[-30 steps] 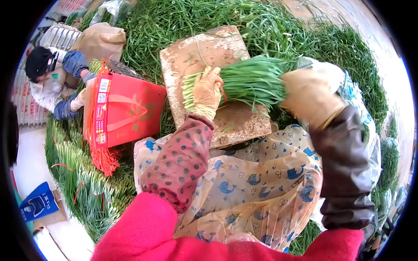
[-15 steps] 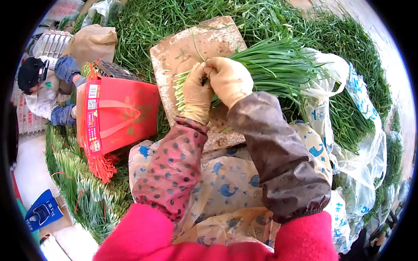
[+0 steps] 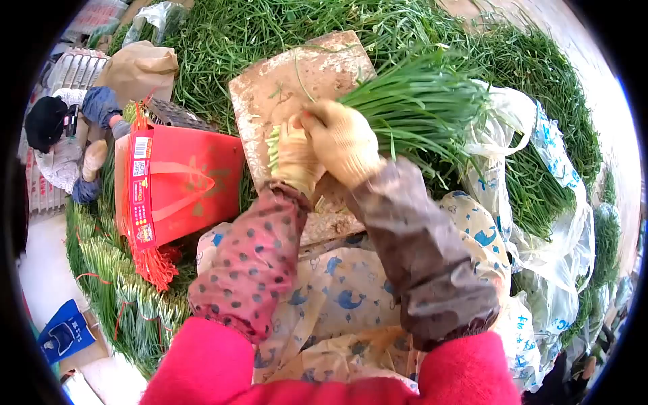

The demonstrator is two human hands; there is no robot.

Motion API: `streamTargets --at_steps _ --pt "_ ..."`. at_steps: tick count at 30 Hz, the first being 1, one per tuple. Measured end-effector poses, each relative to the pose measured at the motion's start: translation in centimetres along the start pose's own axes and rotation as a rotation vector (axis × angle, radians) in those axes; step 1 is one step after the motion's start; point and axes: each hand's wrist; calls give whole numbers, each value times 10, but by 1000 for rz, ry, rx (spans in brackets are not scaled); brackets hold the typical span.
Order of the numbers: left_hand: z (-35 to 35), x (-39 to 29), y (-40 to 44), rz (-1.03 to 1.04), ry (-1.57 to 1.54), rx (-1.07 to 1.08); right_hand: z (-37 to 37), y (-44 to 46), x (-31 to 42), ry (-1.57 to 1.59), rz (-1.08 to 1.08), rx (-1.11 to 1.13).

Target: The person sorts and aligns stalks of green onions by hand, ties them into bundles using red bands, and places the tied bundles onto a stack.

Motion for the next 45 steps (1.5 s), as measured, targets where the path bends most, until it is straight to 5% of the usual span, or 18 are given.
streamTargets --at_steps 2,5,6,8,12,14,18,24,25,27,29,30,32,36,38,41,44,45 --pt "-8 1 4 45 173 -70 13 -46 -28 -177 30 27" --pt "-39 2 10 93 84 233 -3 -55 -14 492 235 46" --pt "-59 0 14 67 -23 440 -13 -42 -4 347 70 75" --pt "-63 15 24 227 -110 639 -29 -18 29 535 108 200" --pt "-62 26 40 381 -516 850 -16 37 -17 1218 227 68" --pt "-51 25 37 196 -497 681 -22 47 -54 1528 28 182" --pt "-63 16 31 152 -318 678 -28 43 -65 1509 72 241" --pt "-73 -26 12 145 303 792 -18 9 -1 843 271 132" --pt "16 -3 12 97 320 480 -8 3 3 658 242 68" --pt "-6 -20 3 -26 141 595 0 -13 7 366 301 30" --pt "-16 -22 6 -124 68 723 6 -35 3 433 219 20" --pt "-20 -19 0 -99 0 601 7 -47 3 498 138 3" --pt "-19 -21 -5 -91 -9 424 4 -84 6 182 332 -12" --pt "-16 -34 -11 -140 180 387 37 -155 -87 488 516 -149" --pt "-22 -41 -18 -138 213 328 28 -151 -63 -198 446 66" --pt "-59 -34 -24 -82 39 582 5 -170 -42 -275 379 376" --pt "-62 -10 -47 -76 45 533 -12 -172 -3 -543 407 673" --pt "-60 -1 -55 -140 43 541 -14 -166 13 -444 263 518"
Point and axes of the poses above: each hand's wrist, its own y-axis towards the middle knuckle, its own z-axis out of the palm, x = y × z, and after that the axes turned 7 degrees about x, right-handed
